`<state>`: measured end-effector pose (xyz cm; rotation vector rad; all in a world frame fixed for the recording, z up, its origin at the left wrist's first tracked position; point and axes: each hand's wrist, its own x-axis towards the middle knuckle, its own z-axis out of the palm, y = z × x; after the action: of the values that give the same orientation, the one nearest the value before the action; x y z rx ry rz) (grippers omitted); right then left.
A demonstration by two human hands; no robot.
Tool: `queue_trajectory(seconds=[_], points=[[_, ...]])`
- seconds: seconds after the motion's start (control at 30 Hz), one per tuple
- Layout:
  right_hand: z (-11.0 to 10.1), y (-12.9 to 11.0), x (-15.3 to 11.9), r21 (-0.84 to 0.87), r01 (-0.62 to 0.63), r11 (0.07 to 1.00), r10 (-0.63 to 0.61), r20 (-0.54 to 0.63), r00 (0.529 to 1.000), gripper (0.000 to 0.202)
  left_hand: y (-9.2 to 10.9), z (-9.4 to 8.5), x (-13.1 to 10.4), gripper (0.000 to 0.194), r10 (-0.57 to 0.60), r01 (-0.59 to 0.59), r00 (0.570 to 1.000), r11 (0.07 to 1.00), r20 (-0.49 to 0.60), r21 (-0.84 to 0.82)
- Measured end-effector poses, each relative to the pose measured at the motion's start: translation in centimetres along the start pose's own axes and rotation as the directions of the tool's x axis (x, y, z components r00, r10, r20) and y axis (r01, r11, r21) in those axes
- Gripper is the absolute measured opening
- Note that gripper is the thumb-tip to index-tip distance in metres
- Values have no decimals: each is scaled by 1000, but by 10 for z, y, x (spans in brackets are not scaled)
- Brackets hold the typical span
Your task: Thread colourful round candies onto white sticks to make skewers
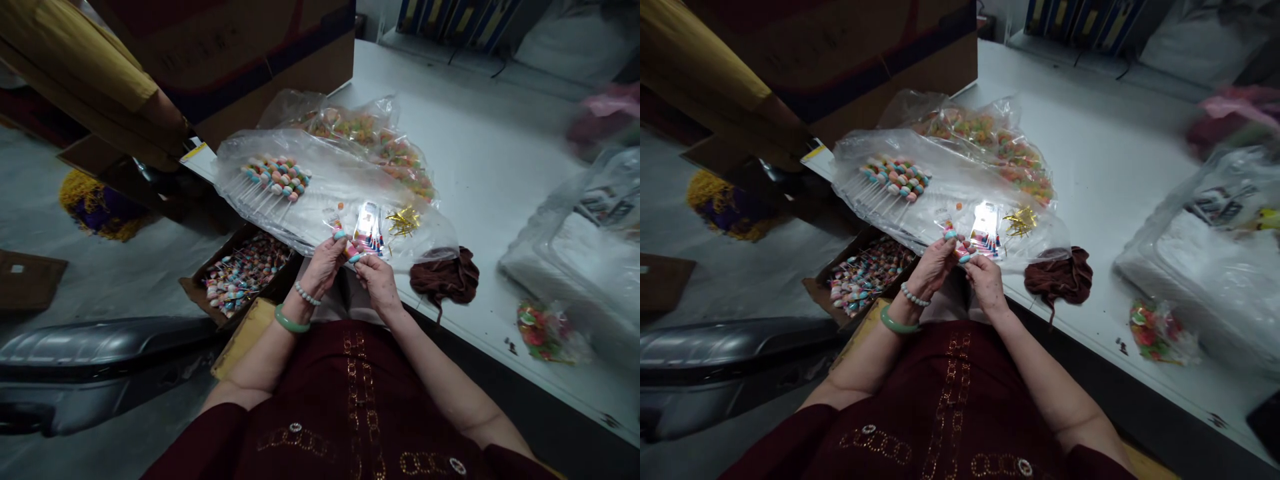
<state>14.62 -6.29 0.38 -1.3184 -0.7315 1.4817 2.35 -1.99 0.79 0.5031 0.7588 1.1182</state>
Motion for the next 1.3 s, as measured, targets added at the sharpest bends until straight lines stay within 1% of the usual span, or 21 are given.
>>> queue_trajectory(seconds=[0.07,0.1,0.13,0.2,0.23,0.27,0.3,0.33,0.4,0.47,0.53,0.6,0.63,0.7,0.77,0.8,0.87,0.93,1.0,1.17,1.3], points=[[-2,0,5,102,-92,990,84,80,993,20,-2,2,-1,35,-38,38,999,999,15,-14],[-4,-1,8,163,-185,969,159,161,974,21,-3,3,-1,35,-45,45,999,999,12,-14],[-6,-2,12,215,-299,930,240,261,935,21,-3,4,-2,35,-48,48,999,999,6,-13],[-9,-4,18,263,-501,824,359,442,822,22,-4,6,-2,35,-46,46,999,999,-4,-11],[-11,-5,19,263,-550,792,386,483,786,21,-5,7,-2,36,-45,45,999,999,-4,-10],[-11,-5,20,257,-550,794,392,476,788,21,-5,7,-2,37,-47,47,999,999,-2,-9],[-12,-5,19,242,-500,831,374,423,825,21,-6,7,-2,37,-49,49,999,999,2,-6],[-12,-3,17,210,-408,889,326,336,883,20,-6,7,-2,38,-48,48,999,999,4,-4],[-11,0,11,69,-162,984,151,149,977,19,-7,5,0,37,-35,35,999,999,-4,-7],[-11,2,5,-131,61,990,-57,32,998,18,-8,3,2,36,-10,10,1000,1000,-26,-20],[-9,3,2,-284,187,940,-201,-21,979,16,-9,2,3,36,14,-16,999,999,-47,-31],[-5,2,4,-290,215,933,-240,-54,969,18,-11,3,4,37,28,-29,999,999,-42,-33],[-3,1,6,-233,188,954,-206,-57,977,19,-12,4,4,37,33,-34,999,999,-34,-34],[1,-2,11,-66,70,995,-72,-27,997,21,-13,4,4,36,38,-39,999,999,-20,-37],[2,-3,13,28,-53,998,52,33,998,23,-12,2,3,35,16,-17,1000,999,-19,-33],[0,-2,12,18,-70,997,69,47,997,22,-11,1,3,35,-1,0,1000,1000,-25,-28],[-6,-1,9,-111,20,994,-17,32,999,19,-8,-2,3,37,-27,26,999,999,-43,-21],[-12,1,5,-320,191,928,-200,5,980,16,-6,-3,3,40,-19,19,998,1000,-64,-14],[-14,2,2,-482,310,820,-354,-1,935,14,-6,-2,3,40,15,-15,997,1000,-73,6],[-3,5,9,-604,435,668,-519,42,854,16,-13,5,3,37,48,-43,993,998,-109,40],[-6,10,11,-713,460,529,-628,36,777,13,-13,0,-1,44,-49,61,991,994,-127,95]])
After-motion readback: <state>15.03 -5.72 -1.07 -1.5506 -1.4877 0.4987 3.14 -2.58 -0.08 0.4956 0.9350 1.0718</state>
